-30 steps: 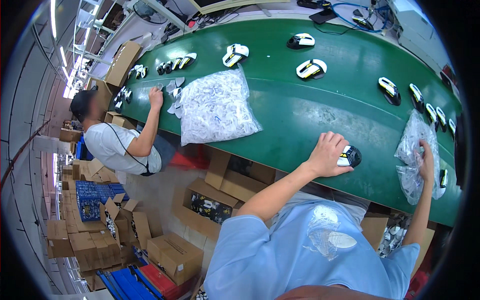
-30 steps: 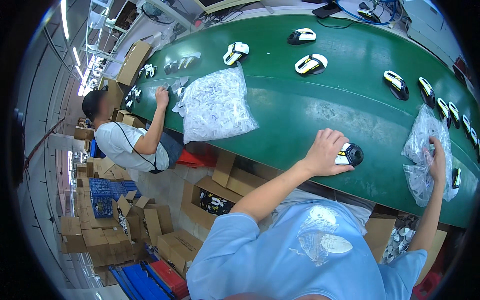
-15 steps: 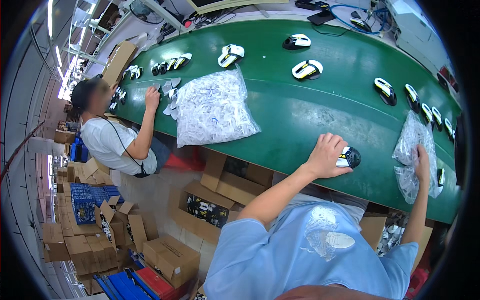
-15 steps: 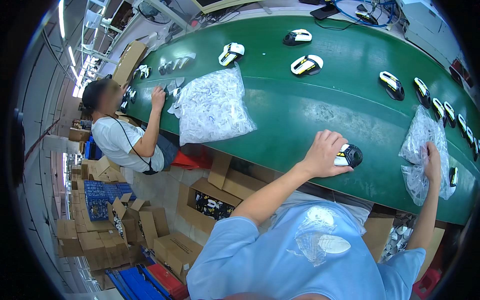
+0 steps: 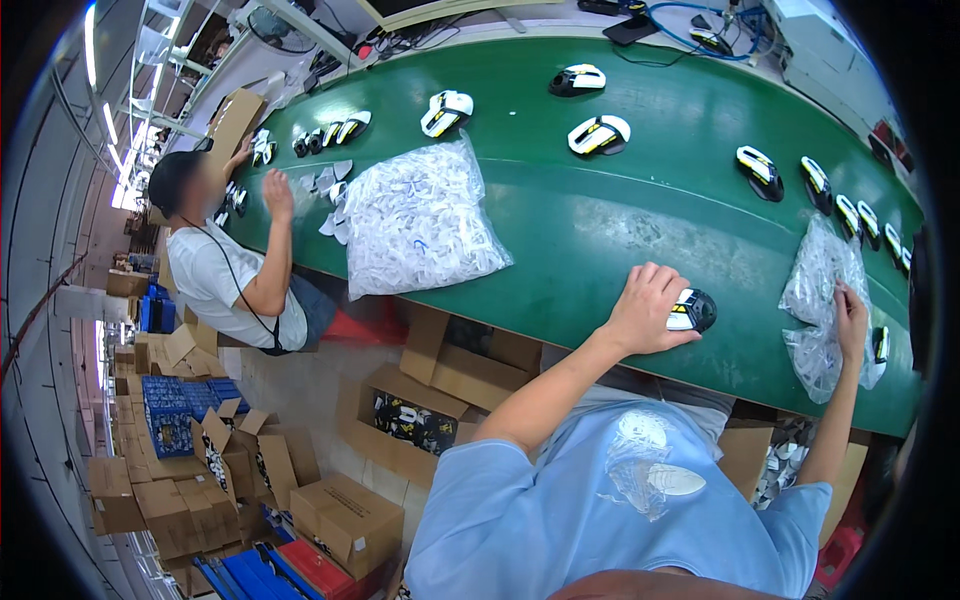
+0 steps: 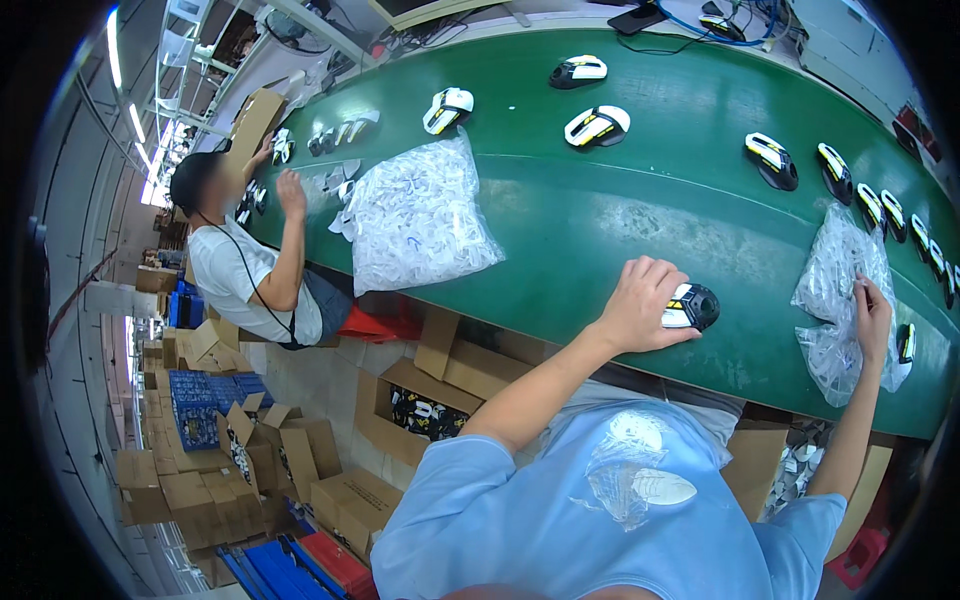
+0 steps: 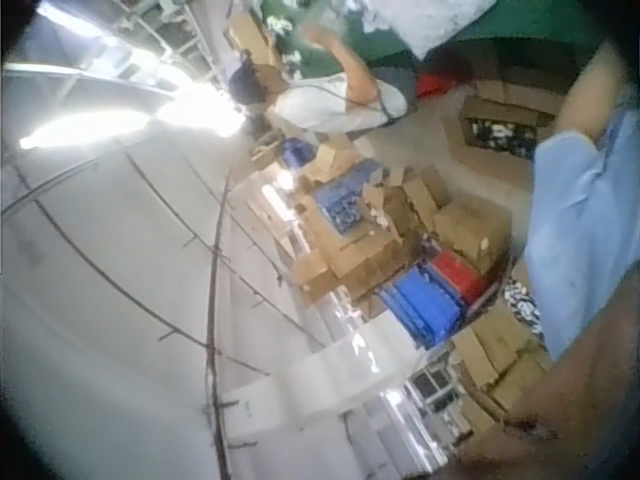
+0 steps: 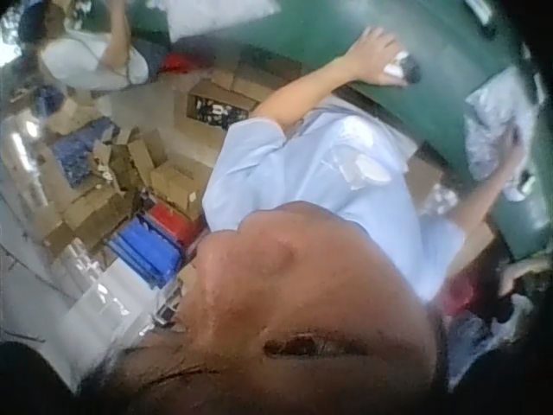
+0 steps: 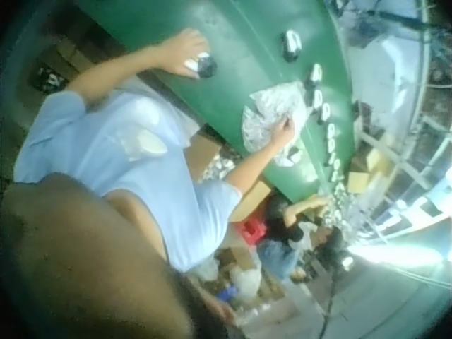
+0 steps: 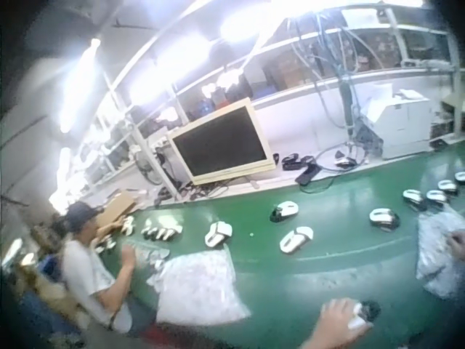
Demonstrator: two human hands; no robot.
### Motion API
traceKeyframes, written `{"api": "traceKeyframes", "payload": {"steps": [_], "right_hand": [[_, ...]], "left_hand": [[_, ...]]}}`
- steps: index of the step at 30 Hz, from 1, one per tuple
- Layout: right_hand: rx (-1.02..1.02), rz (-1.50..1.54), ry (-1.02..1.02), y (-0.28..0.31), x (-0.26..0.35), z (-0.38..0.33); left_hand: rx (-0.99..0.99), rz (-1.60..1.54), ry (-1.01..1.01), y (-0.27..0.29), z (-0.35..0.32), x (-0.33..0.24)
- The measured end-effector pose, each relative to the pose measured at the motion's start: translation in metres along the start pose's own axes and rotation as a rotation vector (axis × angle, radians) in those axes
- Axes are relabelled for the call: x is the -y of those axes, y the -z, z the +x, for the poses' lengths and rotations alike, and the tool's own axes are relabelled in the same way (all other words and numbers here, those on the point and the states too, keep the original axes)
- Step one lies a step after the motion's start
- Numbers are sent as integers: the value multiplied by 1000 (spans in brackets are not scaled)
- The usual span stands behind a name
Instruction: Assemble computer mice by attaching plastic components and placing finished units on a conveyor belt.
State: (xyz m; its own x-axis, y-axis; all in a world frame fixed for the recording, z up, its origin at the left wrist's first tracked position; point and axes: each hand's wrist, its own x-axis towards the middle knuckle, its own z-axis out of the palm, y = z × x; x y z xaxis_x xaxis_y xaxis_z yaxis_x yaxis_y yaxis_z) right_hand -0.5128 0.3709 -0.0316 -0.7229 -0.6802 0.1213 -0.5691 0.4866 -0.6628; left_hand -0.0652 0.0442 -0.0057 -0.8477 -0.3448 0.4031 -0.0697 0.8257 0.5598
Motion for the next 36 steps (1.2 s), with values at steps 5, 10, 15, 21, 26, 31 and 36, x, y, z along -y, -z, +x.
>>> {"api": "traceKeyframes", "payload": {"steps": [5, 10, 15, 21, 26, 31, 36], "right_hand": [[-75, 10, -45, 37, -39, -14], [-165, -141, 54, 47, 60, -19], [12, -37, 584, -27, 206, -34], [105, 193, 727, -147, 288, -55], [-56, 285, 765, -172, 311, -66], [63, 687, 652, -166, 321, -81], [90, 725, 406, -160, 304, -95]], "left_hand": [[1, -11, -42, 1, 7, -5], [75, 34, -2, 13, 15, -4], [73, 141, 0, 11, 11, -2], [-80, -5, -85, 12, 6, 5], [-52, -220, 8, 31, 5, -8], [-38, -407, 65, 38, 7, -19], [-9, -38, -198, 43, 16, -8]]}}
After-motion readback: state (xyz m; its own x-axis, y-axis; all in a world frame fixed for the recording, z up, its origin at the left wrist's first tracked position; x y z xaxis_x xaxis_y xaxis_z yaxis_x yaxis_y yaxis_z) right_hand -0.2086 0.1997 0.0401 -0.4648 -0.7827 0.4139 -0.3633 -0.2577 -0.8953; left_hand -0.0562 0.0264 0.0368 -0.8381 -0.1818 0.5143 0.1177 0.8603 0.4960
